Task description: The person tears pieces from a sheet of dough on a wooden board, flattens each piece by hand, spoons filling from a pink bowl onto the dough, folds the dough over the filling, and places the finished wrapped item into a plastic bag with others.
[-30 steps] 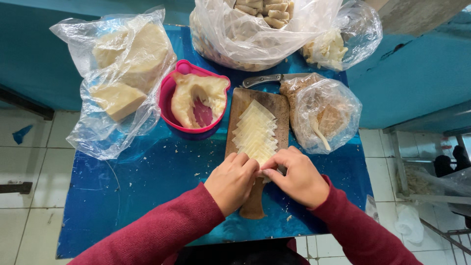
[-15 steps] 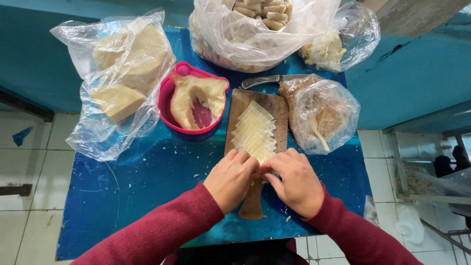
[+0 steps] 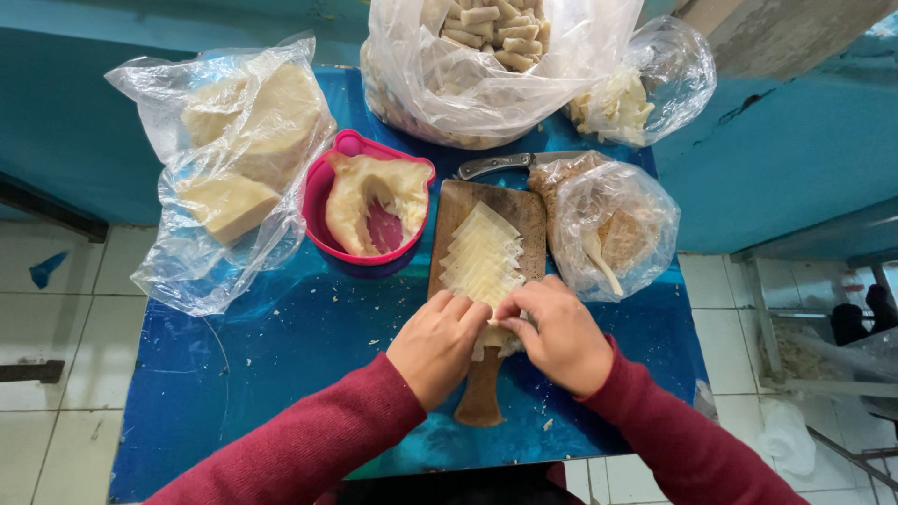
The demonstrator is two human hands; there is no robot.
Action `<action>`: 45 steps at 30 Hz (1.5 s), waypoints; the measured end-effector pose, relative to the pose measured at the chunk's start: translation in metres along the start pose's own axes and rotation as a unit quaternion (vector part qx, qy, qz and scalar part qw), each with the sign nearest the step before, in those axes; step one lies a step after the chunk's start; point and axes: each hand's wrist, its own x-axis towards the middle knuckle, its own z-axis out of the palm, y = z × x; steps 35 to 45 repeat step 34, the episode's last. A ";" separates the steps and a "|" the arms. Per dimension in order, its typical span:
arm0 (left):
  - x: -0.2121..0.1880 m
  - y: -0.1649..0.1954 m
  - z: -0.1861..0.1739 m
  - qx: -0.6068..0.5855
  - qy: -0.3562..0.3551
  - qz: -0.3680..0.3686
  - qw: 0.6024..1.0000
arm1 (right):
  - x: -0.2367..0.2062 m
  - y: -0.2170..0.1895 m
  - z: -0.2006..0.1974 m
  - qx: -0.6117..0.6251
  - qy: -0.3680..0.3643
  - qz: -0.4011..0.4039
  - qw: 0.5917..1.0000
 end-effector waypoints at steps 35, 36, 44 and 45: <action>-0.002 0.009 -0.022 -0.044 0.106 -0.028 0.993 | 0.005 -0.002 -0.008 0.072 -0.007 0.096 0.993; -0.002 0.009 -0.022 -0.044 0.106 -0.028 0.993 | 0.005 -0.002 -0.008 0.072 -0.007 0.096 0.993; -0.002 0.009 -0.022 -0.044 0.106 -0.028 0.993 | 0.005 -0.002 -0.008 0.072 -0.007 0.096 0.993; -0.002 0.009 -0.022 -0.044 0.106 -0.028 0.993 | 0.005 -0.002 -0.008 0.072 -0.007 0.096 0.993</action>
